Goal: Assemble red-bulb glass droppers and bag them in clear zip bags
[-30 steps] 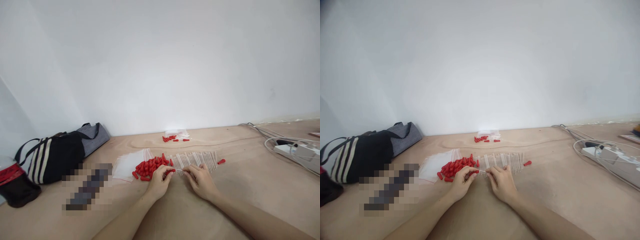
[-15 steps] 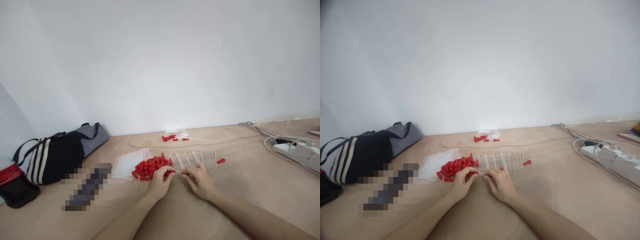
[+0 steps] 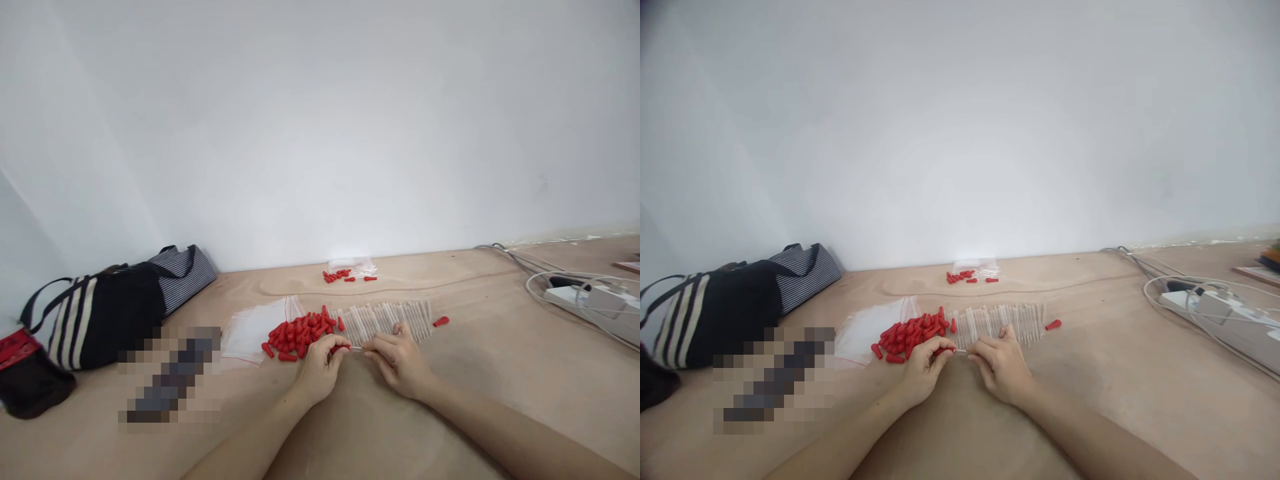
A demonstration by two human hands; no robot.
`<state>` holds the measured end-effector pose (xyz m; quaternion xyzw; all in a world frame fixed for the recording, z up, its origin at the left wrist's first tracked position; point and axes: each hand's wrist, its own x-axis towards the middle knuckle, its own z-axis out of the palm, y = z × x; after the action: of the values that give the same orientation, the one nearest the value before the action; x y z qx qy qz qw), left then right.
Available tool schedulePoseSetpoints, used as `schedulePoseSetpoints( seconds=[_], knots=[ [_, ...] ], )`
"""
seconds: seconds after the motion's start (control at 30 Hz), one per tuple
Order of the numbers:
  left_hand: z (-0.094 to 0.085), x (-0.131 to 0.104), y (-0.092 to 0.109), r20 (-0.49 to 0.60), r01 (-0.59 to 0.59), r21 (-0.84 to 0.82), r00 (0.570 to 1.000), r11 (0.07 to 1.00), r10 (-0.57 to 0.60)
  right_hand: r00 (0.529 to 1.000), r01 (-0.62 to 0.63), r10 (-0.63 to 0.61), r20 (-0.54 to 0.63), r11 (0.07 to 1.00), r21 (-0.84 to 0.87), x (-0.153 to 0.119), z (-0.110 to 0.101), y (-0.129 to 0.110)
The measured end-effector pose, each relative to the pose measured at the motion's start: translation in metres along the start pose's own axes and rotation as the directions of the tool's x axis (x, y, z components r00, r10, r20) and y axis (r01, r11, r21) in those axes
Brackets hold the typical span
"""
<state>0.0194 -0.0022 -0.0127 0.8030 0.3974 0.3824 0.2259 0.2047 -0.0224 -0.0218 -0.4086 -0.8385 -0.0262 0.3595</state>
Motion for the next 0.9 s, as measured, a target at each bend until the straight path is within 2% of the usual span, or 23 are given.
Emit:
schedulePoseSetpoints(
  seconds=[0.3,0.6,0.9],
  knots=[
    [-0.0009,0.0007,-0.0008,0.014,0.023,-0.064,1.0,0.998,-0.022,1.0,0.002,-0.002,-0.018,1.0,-0.007,0.0005,-0.0014,-0.0014],
    [-0.0031,-0.0025,0.0072,0.001,-0.073,0.153,0.997,0.986,0.073,0.999,0.029,-0.03,-0.019,0.999,-0.036,0.0,-0.0031,-0.0029],
    [-0.0022,-0.0042,0.0081,-0.014,-0.084,0.15,0.996,0.985,0.087,1.0,-0.021,0.021,0.016,1.0,0.017,0.0007,-0.0006,-0.0032]
  ],
)
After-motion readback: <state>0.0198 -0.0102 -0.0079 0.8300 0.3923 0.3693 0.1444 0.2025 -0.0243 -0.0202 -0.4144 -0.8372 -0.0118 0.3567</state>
